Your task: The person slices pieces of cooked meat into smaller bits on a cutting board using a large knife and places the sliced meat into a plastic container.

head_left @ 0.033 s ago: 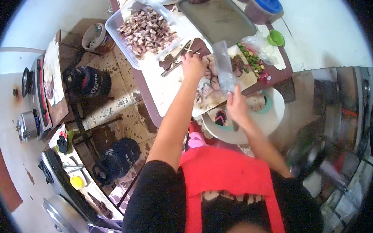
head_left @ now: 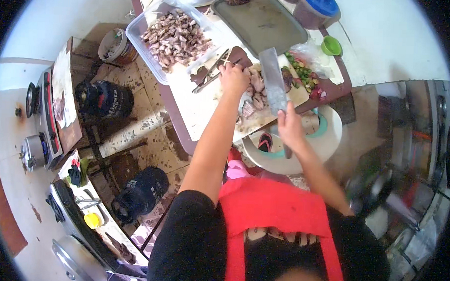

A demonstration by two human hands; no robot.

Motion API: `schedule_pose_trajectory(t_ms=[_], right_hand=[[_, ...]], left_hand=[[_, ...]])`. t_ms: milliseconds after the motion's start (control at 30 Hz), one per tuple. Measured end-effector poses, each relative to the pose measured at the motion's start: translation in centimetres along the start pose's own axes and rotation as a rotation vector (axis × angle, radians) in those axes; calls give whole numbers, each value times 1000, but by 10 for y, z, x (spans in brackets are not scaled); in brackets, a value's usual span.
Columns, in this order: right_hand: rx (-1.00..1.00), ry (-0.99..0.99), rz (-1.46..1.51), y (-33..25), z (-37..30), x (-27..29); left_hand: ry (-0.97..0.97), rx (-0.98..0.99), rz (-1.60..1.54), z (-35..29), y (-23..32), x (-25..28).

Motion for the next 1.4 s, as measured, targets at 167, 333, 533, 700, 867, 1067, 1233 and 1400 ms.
schedule_pose_trajectory(t_ms=[167,333,533,700,867,1067,1233,1400], right_hand=[[277,-159,-48,38,-9,36],[358,-736,-197,-6,-33,-30],[305,-420,-127,21,7,-75],[275,-389,-179,-10,18,-45],[261,-177,-87,-36,-5,-51],[131,-288,-266,-52,-8,-71],[135,-226,-285,-45,-14,-94],[49,-282,-319,-58,-15,-87]], left_hand=[[-172,149,-371,15,-18,-24],[-44,368,-891,24,-29,66],[-222,633,-885,-73,-32,56],[-144,616,-481,-110,-51,19],[5,532,-443,-121,-49,38],[-117,472,-509,-128,-68,20],[-215,466,-574,-126,-61,14],[-294,452,-567,-126,-67,16]])
Point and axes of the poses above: each hand's wrist, its own z-axis towards the middle knuckle, its own x-axis out of the back of the hand, y = z × x, the point moved 8 cm from there along z, towards the middle knuckle, and after that the axes turned 14 degrees about -z, right-handed, at the moved point
